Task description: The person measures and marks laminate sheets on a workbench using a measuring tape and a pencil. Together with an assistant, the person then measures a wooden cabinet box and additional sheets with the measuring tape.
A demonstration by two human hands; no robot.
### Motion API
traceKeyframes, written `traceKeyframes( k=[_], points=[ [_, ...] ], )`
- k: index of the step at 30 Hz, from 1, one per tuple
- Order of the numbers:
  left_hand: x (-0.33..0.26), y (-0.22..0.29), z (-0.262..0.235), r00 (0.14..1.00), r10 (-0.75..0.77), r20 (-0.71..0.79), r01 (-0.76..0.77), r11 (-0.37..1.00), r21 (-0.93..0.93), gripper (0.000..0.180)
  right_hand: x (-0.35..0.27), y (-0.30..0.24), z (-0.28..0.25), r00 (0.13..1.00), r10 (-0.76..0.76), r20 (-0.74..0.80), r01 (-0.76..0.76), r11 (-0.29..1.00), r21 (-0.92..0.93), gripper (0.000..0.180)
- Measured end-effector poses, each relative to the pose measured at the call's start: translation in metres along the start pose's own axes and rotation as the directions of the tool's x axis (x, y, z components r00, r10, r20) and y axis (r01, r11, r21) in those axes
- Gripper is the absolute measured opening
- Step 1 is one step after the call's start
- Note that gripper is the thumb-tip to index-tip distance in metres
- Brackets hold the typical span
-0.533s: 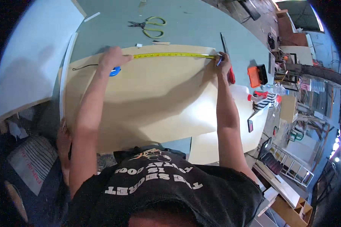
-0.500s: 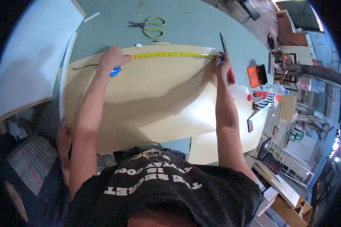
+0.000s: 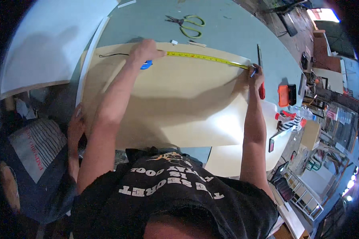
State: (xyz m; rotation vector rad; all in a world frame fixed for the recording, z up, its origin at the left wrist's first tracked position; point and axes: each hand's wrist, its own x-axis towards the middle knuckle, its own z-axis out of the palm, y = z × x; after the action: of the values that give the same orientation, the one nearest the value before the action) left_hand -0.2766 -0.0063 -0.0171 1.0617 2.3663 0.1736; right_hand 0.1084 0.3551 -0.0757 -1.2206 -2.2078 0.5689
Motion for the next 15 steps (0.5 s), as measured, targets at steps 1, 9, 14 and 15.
traceKeyframes(
  k=[1,9,14,15],
  points=[
    [0.001,0.004,-0.001,1.0,-0.004,0.001,0.004,1.0,0.001,0.067,-0.001,0.004,-0.001,1.0,-0.003,-0.016,0.003,1.0,-0.014,0.032],
    [-0.005,0.011,-0.013,0.992,-0.073,0.108,0.076,0.997,-0.026,0.059,0.0,-0.004,-0.002,0.999,0.041,0.018,-0.041,0.999,-0.004,0.034],
    [-0.011,0.016,-0.012,0.994,-0.077,0.079,0.08,0.996,-0.032,0.059,-0.01,-0.011,-0.003,0.996,0.084,0.02,-0.084,0.996,0.008,0.029],
    [-0.011,0.019,-0.013,0.995,-0.058,0.08,0.062,0.997,-0.051,0.059,-0.008,-0.005,0.001,0.999,0.044,-0.009,-0.044,0.999,-0.014,0.028]
  ],
)
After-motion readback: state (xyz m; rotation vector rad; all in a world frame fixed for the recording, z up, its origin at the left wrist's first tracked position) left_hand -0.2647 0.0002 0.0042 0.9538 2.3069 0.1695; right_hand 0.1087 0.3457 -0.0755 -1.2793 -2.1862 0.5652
